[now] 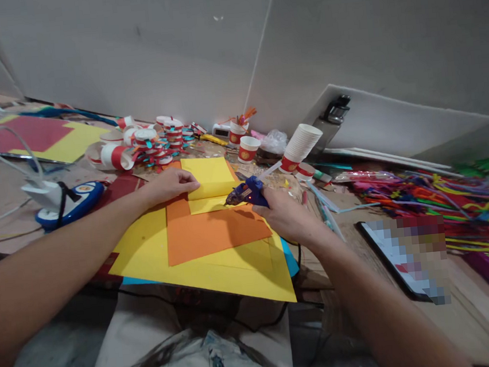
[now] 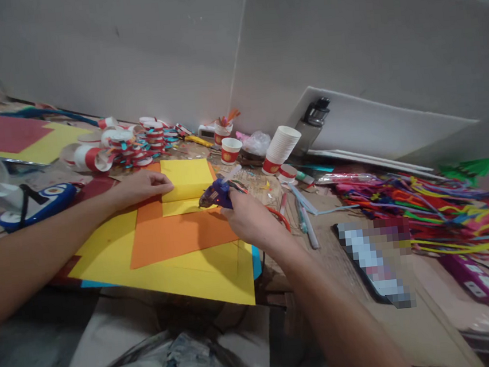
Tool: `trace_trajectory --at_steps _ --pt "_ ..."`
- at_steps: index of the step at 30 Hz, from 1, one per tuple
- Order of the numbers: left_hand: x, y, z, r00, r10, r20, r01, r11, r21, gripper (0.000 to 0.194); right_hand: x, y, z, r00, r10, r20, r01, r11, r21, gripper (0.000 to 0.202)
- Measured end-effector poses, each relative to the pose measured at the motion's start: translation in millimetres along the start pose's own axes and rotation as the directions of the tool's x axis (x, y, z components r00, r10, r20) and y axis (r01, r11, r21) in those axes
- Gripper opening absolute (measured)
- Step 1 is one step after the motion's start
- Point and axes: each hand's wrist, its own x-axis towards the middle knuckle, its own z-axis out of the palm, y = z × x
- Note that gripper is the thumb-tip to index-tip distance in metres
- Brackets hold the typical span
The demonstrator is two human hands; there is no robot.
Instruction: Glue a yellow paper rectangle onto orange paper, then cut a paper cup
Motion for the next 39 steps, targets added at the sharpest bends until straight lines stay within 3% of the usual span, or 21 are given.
trace_trajectory --at_steps 10,20,27,33,39 --pt "1.5 -1.8 1.1 1.0 -0.011 0.024 0.011 1.0 -0.022 0.032 14.4 -34.2 17.2 0.996 -0.087 0.023 0.087 0.996 -0.005 0.022" --pt "3.6 -5.4 2.3 0.998 -0.025 0.063 0.032 0.992 -0.12 0.03 19.0 -40.7 27.3 0.983 -0.185 0.001 0.185 0.982 0.047 0.024" --pt "1.6 -6.3 2.3 1.0 -0.012 0.025 0.014 0.998 -0.066 0.031 5.6 -31.8 18.6 0.99 -0.134 0.038 0.129 0.987 0.097 0.023" --pt "1.7 -5.7 0.3 0.999 -0.033 0.036 0.034 0.999 -0.013 0.033 -1.3 -9.5 6.3 0.999 -0.028 0.025 0.026 0.994 0.108 0.026" --pt "0.6 -0.4 0.4 0.999 -0.047 0.01 0.047 0.999 0.024 0.034 -4.8 15.9 -4.7 0.996 0.086 -0.011 -0.087 0.995 -0.058 0.02"
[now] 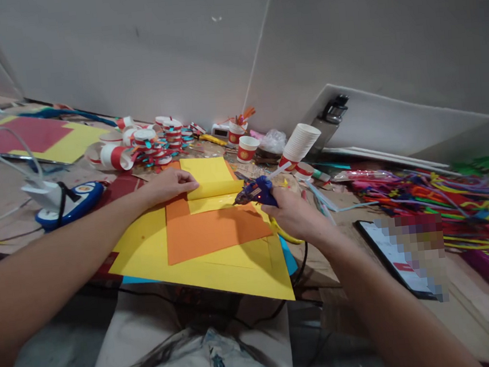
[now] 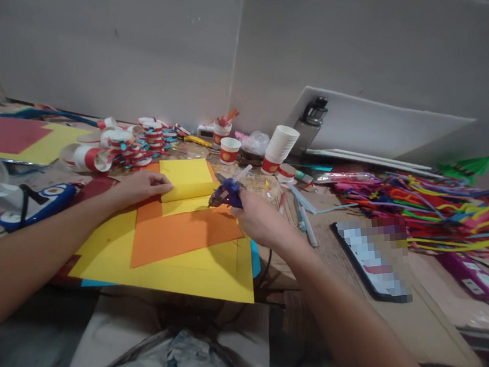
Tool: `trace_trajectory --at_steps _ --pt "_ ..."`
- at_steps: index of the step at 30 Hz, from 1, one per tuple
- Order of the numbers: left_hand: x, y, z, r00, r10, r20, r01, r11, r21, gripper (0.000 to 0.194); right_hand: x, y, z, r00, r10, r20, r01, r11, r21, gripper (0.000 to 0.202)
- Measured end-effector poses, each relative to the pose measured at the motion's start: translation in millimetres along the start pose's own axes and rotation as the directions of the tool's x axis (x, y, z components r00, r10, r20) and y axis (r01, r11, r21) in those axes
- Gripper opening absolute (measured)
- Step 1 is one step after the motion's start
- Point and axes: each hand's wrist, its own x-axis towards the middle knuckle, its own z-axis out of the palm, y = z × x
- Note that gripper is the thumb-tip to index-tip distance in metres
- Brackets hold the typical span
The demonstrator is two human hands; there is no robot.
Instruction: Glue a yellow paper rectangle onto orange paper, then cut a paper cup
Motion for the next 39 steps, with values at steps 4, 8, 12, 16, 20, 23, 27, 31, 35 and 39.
trace_trajectory --at_steps 4,8,12,16,20,23,27,31,35,39 --pt "-1.8 5.4 0.0 1.0 -0.024 -0.012 0.024 1.0 0.001 0.032 0.7 4.4 -0.8 0.998 0.066 -0.018 -0.067 0.994 -0.088 0.022" --pt "-2.0 5.1 -0.1 1.0 -0.015 -0.011 0.015 1.0 -0.007 0.032 3.3 2.1 3.6 0.996 0.061 -0.064 -0.069 0.989 -0.134 0.024" --pt "-1.3 1.9 0.2 1.0 0.005 -0.006 -0.005 1.0 -0.005 0.032 4.4 2.0 5.7 0.996 0.055 -0.068 -0.064 0.99 -0.126 0.024" --pt "0.5 -2.9 0.8 1.0 0.008 -0.002 -0.008 1.0 -0.01 0.032 1.2 5.3 1.9 0.999 0.042 -0.022 -0.044 0.993 -0.105 0.024" --pt "0.6 -3.8 0.7 1.0 0.01 -0.002 -0.01 1.0 -0.014 0.032 -1.1 9.4 -2.4 0.997 0.074 -0.028 -0.078 0.987 -0.139 0.027" --pt "-0.9 0.7 0.5 1.0 -0.012 -0.006 0.012 1.0 0.0 0.03 2.0 9.3 -0.5 0.995 0.085 -0.059 -0.093 0.984 -0.151 0.027" --pt "-2.2 5.5 1.9 1.0 -0.019 -0.004 0.019 0.999 -0.029 0.028 11.4 3.5 6.3 0.996 0.048 -0.079 -0.058 0.989 -0.135 0.025" --pt "-2.4 3.9 3.4 1.0 -0.018 -0.014 0.018 0.999 -0.05 0.028 17.4 -2.3 9.9 0.996 0.01 -0.089 -0.019 0.994 -0.103 0.025" --pt "-2.7 2.4 1.9 1.0 0.001 -0.01 -0.001 1.0 -0.026 0.029 13.8 0.2 8.6 0.996 0.022 -0.087 -0.031 0.994 -0.101 0.024" --pt "-2.7 3.9 -0.2 1.0 -0.004 -0.002 0.004 1.0 0.007 0.031 5.7 5.6 4.0 0.996 0.063 -0.057 -0.07 0.99 -0.125 0.026"
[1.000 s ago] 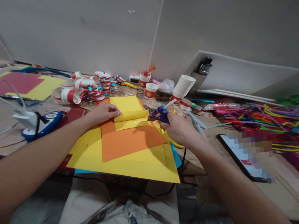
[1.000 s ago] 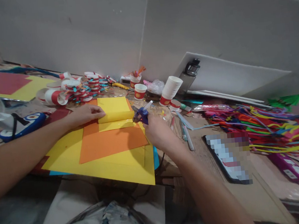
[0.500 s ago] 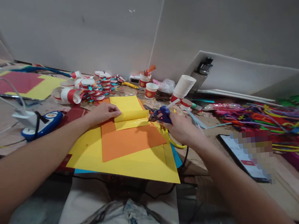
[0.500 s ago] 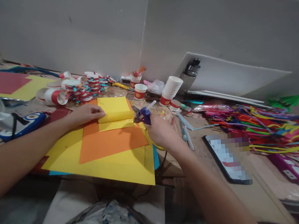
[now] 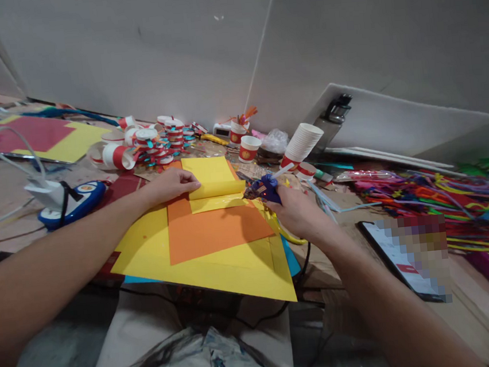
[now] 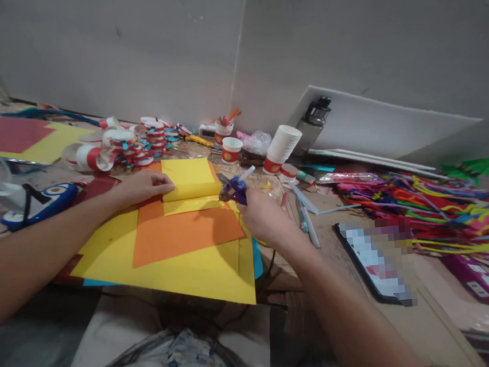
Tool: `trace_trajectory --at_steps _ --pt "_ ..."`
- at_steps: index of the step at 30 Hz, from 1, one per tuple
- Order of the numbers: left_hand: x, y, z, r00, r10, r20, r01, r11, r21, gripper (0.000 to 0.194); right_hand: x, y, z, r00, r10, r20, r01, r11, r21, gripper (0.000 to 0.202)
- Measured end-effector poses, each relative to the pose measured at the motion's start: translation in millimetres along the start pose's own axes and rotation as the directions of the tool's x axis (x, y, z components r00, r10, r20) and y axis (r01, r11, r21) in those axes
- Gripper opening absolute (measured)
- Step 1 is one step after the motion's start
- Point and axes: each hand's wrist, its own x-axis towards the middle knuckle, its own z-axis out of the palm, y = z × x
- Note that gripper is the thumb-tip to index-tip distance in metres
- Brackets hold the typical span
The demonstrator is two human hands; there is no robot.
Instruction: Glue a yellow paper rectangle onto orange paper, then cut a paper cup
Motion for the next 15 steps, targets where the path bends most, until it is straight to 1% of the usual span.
trace_trajectory --at_steps 4,9,11,13,15 --pt "0.7 -0.1 -0.2 1.0 0.013 -0.013 -0.012 1.0 0.014 0.034 -6.4 -5.1 -4.3 0.999 -0.045 0.027 0.045 0.999 0.022 0.023" --pt "0.3 -0.6 0.5 1.0 0.024 -0.012 -0.024 0.999 0.029 0.034 -10.8 -28.5 -3.9 0.99 -0.126 0.059 0.115 0.979 0.166 0.025" --pt "0.1 -0.5 0.6 1.0 0.021 -0.015 -0.02 0.999 0.036 0.033 -11.2 -37.8 -2.3 0.985 -0.164 0.054 0.149 0.965 0.217 0.026" --pt "0.2 -1.2 0.6 1.0 0.02 -0.014 -0.019 0.999 0.035 0.032 -10.8 -43.3 -1.0 0.981 -0.185 0.054 0.168 0.959 0.229 0.027" --pt "0.8 -3.0 0.4 1.0 0.029 -0.006 -0.029 0.999 0.029 0.031 -10.1 -43.3 -1.1 0.981 -0.19 0.048 0.176 0.961 0.214 0.027"
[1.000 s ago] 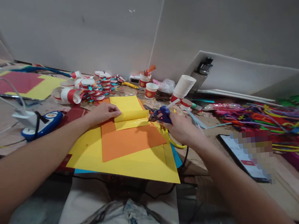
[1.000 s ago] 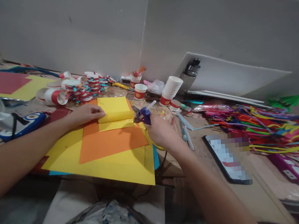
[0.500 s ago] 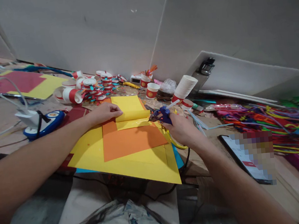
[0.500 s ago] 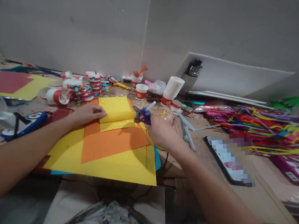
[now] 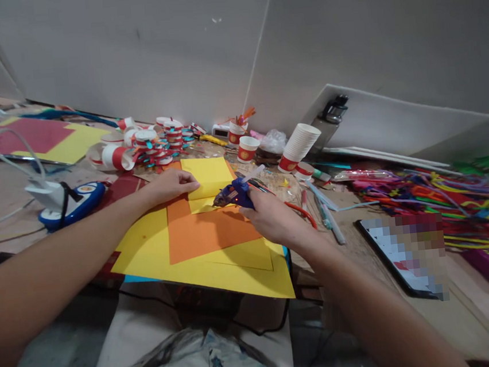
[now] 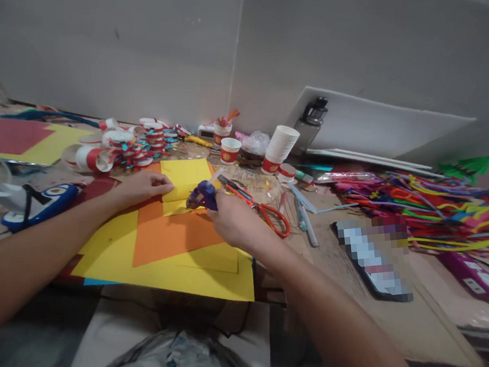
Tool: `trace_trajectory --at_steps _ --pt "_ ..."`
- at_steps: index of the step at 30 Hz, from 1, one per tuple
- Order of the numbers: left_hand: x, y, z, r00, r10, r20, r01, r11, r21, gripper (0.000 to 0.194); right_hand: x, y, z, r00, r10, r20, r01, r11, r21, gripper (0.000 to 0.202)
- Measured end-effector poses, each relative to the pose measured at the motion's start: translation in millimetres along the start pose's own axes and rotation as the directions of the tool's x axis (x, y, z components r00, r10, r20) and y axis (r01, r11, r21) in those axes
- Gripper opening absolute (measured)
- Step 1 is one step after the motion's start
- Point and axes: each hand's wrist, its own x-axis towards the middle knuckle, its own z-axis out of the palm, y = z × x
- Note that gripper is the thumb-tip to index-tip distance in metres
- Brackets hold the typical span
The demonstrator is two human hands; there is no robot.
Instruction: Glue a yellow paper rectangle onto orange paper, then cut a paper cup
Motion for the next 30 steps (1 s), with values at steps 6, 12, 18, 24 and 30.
trace_trajectory --at_steps 6,12,18,24,30 --pt "1.1 -4.6 -0.5 1.0 0.024 0.016 -0.023 1.0 -0.02 0.032 -4.2 17.9 -11.8 0.993 0.121 -0.004 -0.12 0.983 -0.137 0.024" --pt "0.1 -0.7 -0.1 1.0 0.001 -0.007 -0.001 1.0 -0.008 0.032 -3.6 5.1 -7.2 0.999 0.034 0.008 -0.033 0.998 -0.061 0.025" --pt "-1.2 2.7 0.1 1.0 0.015 -0.014 -0.015 1.0 -0.011 0.032 9.6 -15.2 5.6 0.999 -0.035 0.023 0.036 0.998 -0.054 0.024" --pt "1.4 -2.5 -0.6 1.0 0.022 -0.011 -0.022 1.0 0.009 0.032 13.8 -2.8 5.9 0.999 0.015 -0.033 -0.017 0.996 -0.082 0.027" --pt "1.5 -1.6 -0.3 1.0 0.03 0.008 -0.03 0.999 -0.019 0.03 11.0 -11.4 9.7 0.999 -0.036 0.004 0.037 0.999 -0.041 0.024"
